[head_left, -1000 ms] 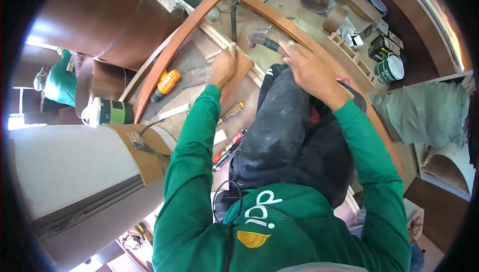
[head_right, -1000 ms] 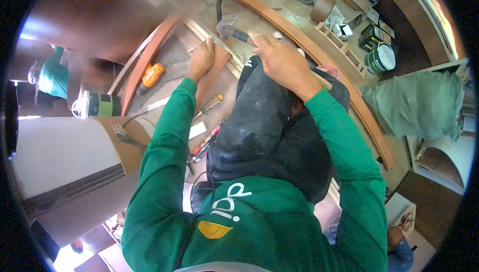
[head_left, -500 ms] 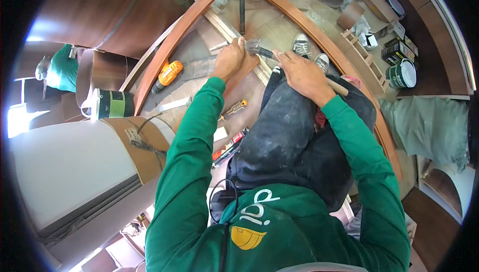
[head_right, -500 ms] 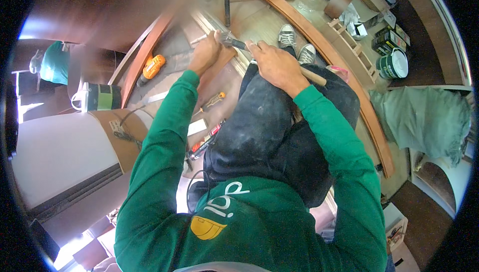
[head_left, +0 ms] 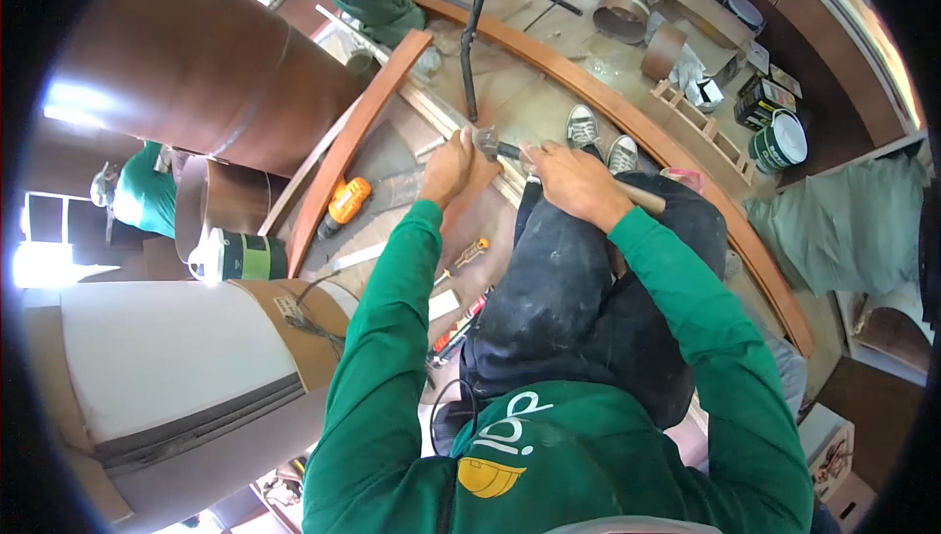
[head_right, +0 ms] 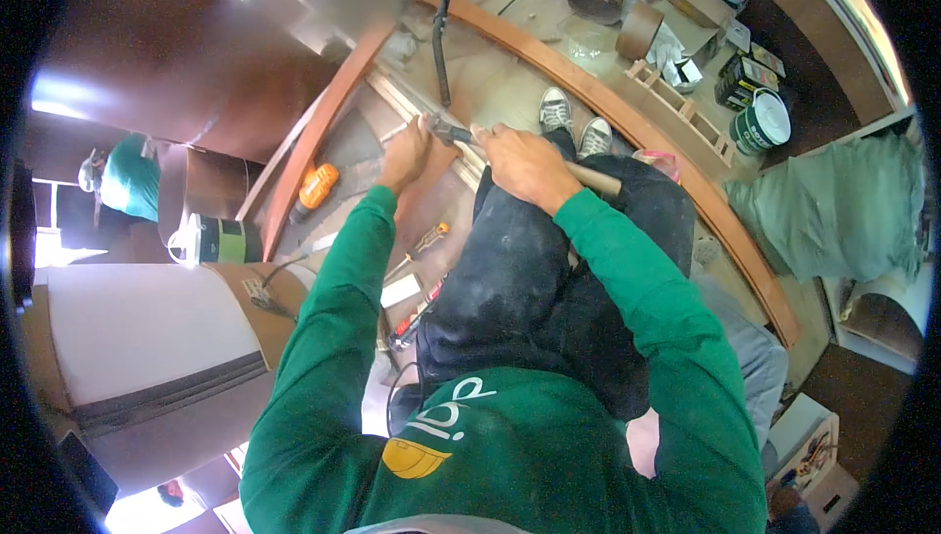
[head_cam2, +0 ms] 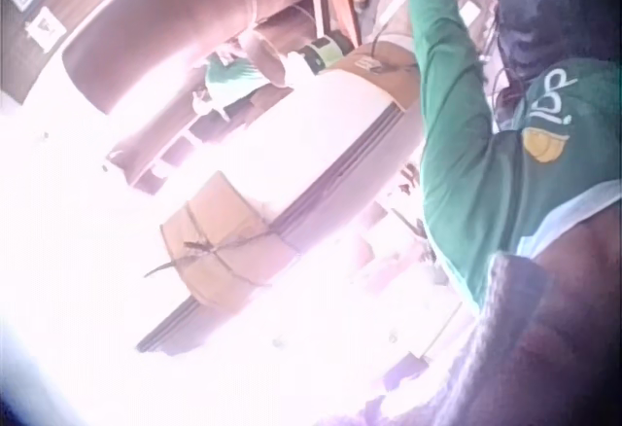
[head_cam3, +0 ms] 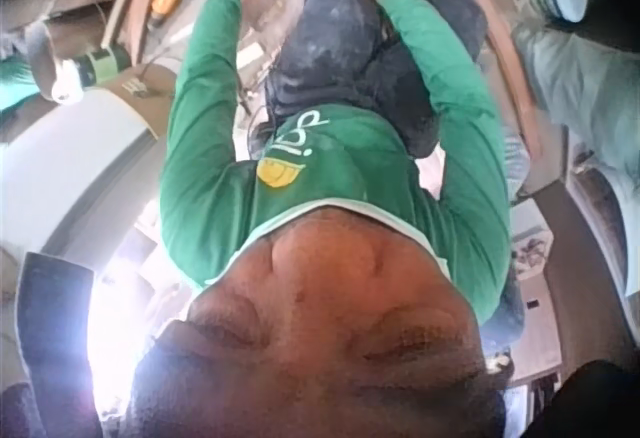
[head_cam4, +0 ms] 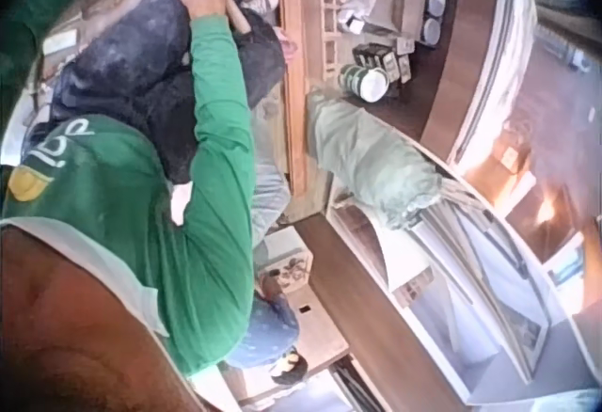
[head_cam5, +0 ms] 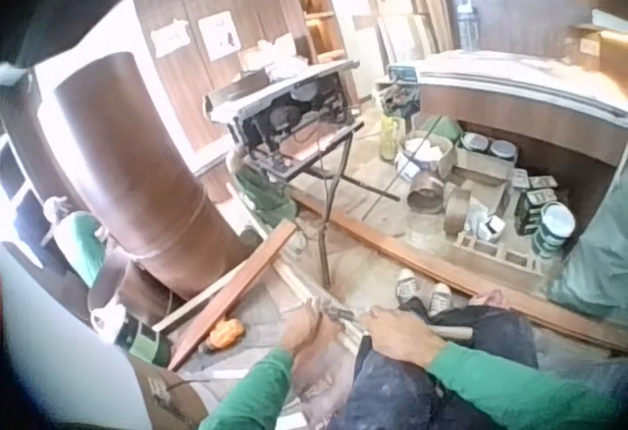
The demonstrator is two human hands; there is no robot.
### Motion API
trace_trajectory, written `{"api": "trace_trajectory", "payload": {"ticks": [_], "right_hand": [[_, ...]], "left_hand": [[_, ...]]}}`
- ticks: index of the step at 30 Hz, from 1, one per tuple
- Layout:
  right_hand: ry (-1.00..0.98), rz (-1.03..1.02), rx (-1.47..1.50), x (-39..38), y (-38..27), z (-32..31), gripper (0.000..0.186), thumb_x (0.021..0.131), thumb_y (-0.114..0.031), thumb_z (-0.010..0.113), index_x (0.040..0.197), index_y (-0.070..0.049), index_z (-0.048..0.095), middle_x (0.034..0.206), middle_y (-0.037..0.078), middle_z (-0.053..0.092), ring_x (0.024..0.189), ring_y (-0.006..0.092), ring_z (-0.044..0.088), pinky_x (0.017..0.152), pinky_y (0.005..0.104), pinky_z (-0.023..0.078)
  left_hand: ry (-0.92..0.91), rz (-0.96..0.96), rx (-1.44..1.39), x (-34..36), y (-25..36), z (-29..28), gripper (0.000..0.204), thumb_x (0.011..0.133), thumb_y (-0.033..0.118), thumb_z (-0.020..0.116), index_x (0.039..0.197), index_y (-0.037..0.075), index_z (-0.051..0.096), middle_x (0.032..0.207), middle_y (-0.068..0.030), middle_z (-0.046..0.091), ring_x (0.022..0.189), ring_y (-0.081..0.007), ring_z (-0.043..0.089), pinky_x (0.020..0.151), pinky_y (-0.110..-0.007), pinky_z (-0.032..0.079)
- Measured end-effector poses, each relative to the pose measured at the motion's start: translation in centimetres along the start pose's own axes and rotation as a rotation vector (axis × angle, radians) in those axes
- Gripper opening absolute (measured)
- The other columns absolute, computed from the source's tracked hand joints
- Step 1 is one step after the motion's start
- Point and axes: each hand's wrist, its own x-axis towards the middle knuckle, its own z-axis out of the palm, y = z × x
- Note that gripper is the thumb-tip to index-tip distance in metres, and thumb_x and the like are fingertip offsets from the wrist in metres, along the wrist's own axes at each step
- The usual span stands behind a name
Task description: The person hammers a wooden block and uses a power drill to drive a screw into a wooden board.
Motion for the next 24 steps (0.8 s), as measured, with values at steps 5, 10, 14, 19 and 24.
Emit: {"api": "trace_trajectory", "payload": {"ticks": [5, 10, 14, 19, 24], "right_hand": [[0.234, 0.113, 0.356, -8.3, -1.9, -3.3, 0.027, 0.106, -0.02, 0.056, 0.125, -0.002, 0.06, 0.108, 0.027, 0.071, 0.101, 0.0484, 0.069, 0.086, 0.0588, 0.053], [0.099, 0.382, 0.59, -19.3, -5.1, -1.7, 0.029, 0.106, -0.025, 0.059, 0.122, -0.001, 0.052, 0.093, 0.033, 0.07, 0.089, 0.0538, 0.069, 0.079, 0.0635, 0.052], [-0.007, 0.353, 0.431, -23.1, -5.9, 0.3, 0.037, 0.104, -0.029, 0.065, 0.121, 0.002, 0.054, 0.102, 0.032, 0.068, 0.099, 0.0515, 0.066, 0.086, 0.0592, 0.052], [0.42, 0.324, 0.652, -17.9, -6.7, -5.9, 0.062, 0.102, -0.036, 0.071, 0.143, 0.007, 0.052, 0.121, 0.026, 0.066, 0.108, 0.0413, 0.067, 0.097, 0.0456, 0.053], [0.317, 0.113, 1.238, -9.9, -9.8, -6.8, 0.072, 0.104, -0.039, 0.071, 0.148, 0.011, 0.043, 0.116, 0.02, 0.07, 0.103, 0.0256, 0.071, 0.089, 0.0382, 0.056]], "left_hand": [[0.162, 0.028, -0.239, -1.7, -0.1, -1.9, 0.068, 0.115, 0.053, 0.03, 0.126, -0.004, 0.065, 0.118, -0.0398, 0.067, 0.116, -0.0562, 0.062, 0.102, -0.059, 0.048], [0.058, 0.059, -0.542, -3.1, 4.5, -9.1, 0.07, 0.115, 0.058, 0.037, 0.113, -0.005, 0.067, 0.103, -0.0162, 0.072, 0.101, -0.0252, 0.065, 0.097, -0.037, 0.05], [0.009, 0.115, -0.715, -5.0, 9.9, -13.0, 0.071, 0.114, 0.061, 0.037, 0.109, -0.002, 0.069, 0.099, -0.0094, 0.071, 0.092, -0.018, 0.064, 0.088, -0.033, 0.051], [0.031, 0.186, -0.812, -8.5, 11.8, -16.6, 0.072, 0.112, 0.065, 0.038, 0.102, 0.001, 0.069, 0.093, -0.007, 0.069, 0.085, -0.0148, 0.063, 0.08, -0.032, 0.052], [0.273, 0.3, -0.813, -10.9, 14.3, -17.2, 0.073, 0.113, 0.063, 0.038, 0.099, -0.002, 0.07, 0.091, -0.0081, 0.07, 0.083, -0.0146, 0.065, 0.077, -0.031, 0.053]]}}
